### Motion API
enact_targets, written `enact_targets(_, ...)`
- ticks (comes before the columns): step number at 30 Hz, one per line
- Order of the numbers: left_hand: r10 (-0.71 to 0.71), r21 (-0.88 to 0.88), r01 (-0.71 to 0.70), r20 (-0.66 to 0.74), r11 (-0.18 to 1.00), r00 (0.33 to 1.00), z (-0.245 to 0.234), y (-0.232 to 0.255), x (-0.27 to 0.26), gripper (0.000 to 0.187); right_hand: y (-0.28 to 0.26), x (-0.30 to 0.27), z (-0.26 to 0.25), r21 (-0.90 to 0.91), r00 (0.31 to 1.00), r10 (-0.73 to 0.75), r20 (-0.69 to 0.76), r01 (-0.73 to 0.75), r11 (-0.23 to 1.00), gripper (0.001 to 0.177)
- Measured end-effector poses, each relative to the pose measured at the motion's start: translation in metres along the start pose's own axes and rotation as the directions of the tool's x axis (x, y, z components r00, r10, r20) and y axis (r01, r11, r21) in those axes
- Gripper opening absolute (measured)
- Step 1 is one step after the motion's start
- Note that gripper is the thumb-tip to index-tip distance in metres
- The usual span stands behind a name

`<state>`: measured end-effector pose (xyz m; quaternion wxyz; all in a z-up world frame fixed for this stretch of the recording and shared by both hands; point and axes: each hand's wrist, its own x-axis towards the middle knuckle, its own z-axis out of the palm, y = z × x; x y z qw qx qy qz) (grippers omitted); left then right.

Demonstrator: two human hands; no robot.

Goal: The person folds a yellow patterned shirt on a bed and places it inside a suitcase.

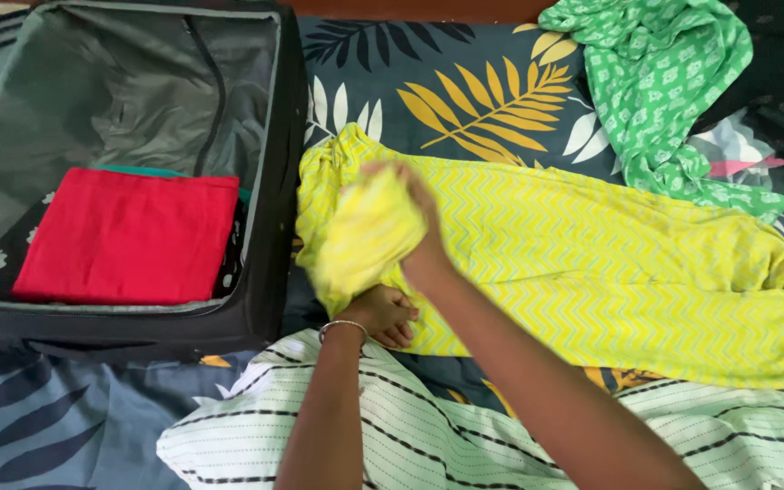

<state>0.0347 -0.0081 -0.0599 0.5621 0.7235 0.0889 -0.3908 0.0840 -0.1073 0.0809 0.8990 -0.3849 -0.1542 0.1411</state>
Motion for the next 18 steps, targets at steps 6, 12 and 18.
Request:
enact_targets(6,-0.061,-0.087,0.062,0.012,0.994,0.998,-0.002,-0.002,0.008,0.026,-0.078,0.003,0.015,-0.326,0.97,-0.23,-0.078,0.194,0.925,0.047)
enact_targets(12,-0.129,-0.061,0.13,0.025,0.99,0.991,0.002,0.032,-0.037,0.028,-0.089,-0.08,-0.034,-0.665,0.899,-0.079,-0.43,-0.256,0.702,0.054)
enact_targets(18,0.182,-0.128,-0.178,0.023,0.976,0.983,-0.029,0.034,-0.072,0.023,-0.098,-0.138,-0.127,-0.599,0.746,-0.059,-0.663,-0.481,0.64,0.041)
